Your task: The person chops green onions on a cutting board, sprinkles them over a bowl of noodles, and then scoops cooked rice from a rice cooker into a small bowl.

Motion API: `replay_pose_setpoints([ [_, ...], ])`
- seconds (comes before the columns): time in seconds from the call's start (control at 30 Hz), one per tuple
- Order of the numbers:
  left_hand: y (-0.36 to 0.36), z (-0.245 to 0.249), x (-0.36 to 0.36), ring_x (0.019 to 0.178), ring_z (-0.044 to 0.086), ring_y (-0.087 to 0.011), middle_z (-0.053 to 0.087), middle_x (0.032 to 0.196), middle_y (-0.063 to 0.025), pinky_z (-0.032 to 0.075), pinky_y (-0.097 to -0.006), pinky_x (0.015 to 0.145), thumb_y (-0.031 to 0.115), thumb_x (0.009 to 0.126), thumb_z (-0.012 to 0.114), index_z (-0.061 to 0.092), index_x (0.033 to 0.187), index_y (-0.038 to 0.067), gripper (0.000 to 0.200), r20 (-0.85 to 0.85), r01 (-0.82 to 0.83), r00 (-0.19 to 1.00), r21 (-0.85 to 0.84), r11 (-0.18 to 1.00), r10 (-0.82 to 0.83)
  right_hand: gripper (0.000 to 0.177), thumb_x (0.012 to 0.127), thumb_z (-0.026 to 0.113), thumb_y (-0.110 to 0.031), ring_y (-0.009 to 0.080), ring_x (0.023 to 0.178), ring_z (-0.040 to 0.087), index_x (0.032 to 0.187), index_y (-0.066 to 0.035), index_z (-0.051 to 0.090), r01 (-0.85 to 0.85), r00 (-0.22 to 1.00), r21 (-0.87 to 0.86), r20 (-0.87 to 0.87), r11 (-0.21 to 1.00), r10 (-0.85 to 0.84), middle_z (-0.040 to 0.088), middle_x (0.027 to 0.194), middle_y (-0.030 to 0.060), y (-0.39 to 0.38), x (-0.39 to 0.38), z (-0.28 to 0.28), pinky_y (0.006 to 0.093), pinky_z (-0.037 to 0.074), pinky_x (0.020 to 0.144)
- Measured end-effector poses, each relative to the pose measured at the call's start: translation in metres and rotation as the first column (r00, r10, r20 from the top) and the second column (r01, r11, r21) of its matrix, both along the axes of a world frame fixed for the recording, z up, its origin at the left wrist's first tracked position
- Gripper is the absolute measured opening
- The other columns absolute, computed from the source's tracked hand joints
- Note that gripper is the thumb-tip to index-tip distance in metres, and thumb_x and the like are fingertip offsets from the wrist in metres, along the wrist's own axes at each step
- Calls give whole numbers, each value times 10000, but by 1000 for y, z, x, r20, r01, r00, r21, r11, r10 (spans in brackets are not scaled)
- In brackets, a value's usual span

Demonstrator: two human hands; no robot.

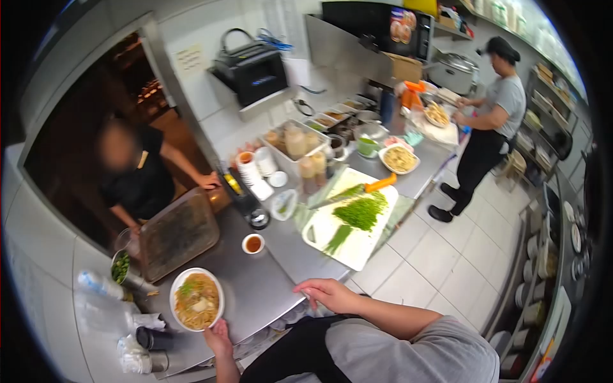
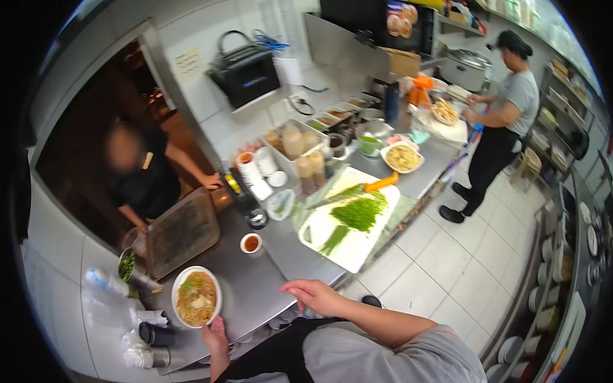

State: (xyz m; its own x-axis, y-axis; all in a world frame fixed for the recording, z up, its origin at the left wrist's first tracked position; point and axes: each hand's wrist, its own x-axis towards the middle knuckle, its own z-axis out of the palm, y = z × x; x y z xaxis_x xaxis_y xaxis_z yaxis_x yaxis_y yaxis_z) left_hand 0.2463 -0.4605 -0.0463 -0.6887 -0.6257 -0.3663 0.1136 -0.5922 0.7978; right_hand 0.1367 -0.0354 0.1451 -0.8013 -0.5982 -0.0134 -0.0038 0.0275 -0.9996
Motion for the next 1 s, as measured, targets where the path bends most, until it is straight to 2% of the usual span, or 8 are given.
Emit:
replay_pose_setpoints([
  [0.3,47,19,-16,1000,572,-199,578,1089,-71,452,-340,899,502,990,513,497,1335,134,504,257,-4,966,-148,989,42,333,993,508,-13,75,791,565,1313,-87,567,125,992,-215,18,969,-124,540,875,-9,153,-79,-28,232,471,686],
  [0.43,200,63,-110,745,473,-111,489,794,30,436,-275,765,409,972,540,571,1233,151,368,126,-287,929,-344,894,347,274,1050,510,-226,55,643,522,1259,-78,607,155,982,-152,130,976,-135,539,735,-28,280,-114,-18,217,457,614],
  [0.63,459,163,-283,737,501,-90,520,821,4,449,-235,721,153,1007,491,563,1209,91,224,-40,85,988,-675,733,-152,323,1055,486,-287,50,546,474,953,-56,687,318,934,96,138,943,-329,515,618,-39,482,-128,-5,229,415,527],
  [0.8,606,185,-379,803,569,-103,575,875,-18,490,-242,760,42,993,513,543,1209,44,218,-103,298,810,-775,557,-577,335,1044,505,-288,56,524,454,858,-71,679,528,780,307,194,792,-595,486,553,-47,580,-114,-6,228,390,509],
  [0.83,632,181,-398,805,574,-106,588,892,-20,495,-243,768,14,985,516,546,1203,38,221,-113,336,756,-778,531,-644,173,1009,568,-202,84,590,556,981,-78,685,525,740,377,242,763,-628,643,831,53,601,-112,-23,243,454,550],
  [0.9,687,178,-435,843,597,-110,623,935,-30,497,-249,783,9,977,536,567,1179,27,205,-98,357,702,-808,469,-705,258,931,656,-120,220,804,685,1189,-134,653,607,758,426,-58,671,-650,516,1367,210,620,-107,-35,317,552,717],
  [0.97,748,177,-467,899,626,-129,650,963,-54,499,-256,808,-14,947,557,592,1151,15,209,-13,358,619,-885,297,-785,528,853,724,-85,394,1103,640,1343,-218,578,505,808,732,-214,457,-550,137,1604,261,645,-101,-43,406,536,935],
  [1.0,776,173,-485,899,626,-129,650,963,-54,499,-256,808,-14,947,557,592,1151,15,209,-16,364,586,-888,281,-810,570,830,766,-138,485,1253,512,1361,-170,563,473,800,777,-180,417,-573,145,1592,299,664,-93,-65,456,485,1020],
])
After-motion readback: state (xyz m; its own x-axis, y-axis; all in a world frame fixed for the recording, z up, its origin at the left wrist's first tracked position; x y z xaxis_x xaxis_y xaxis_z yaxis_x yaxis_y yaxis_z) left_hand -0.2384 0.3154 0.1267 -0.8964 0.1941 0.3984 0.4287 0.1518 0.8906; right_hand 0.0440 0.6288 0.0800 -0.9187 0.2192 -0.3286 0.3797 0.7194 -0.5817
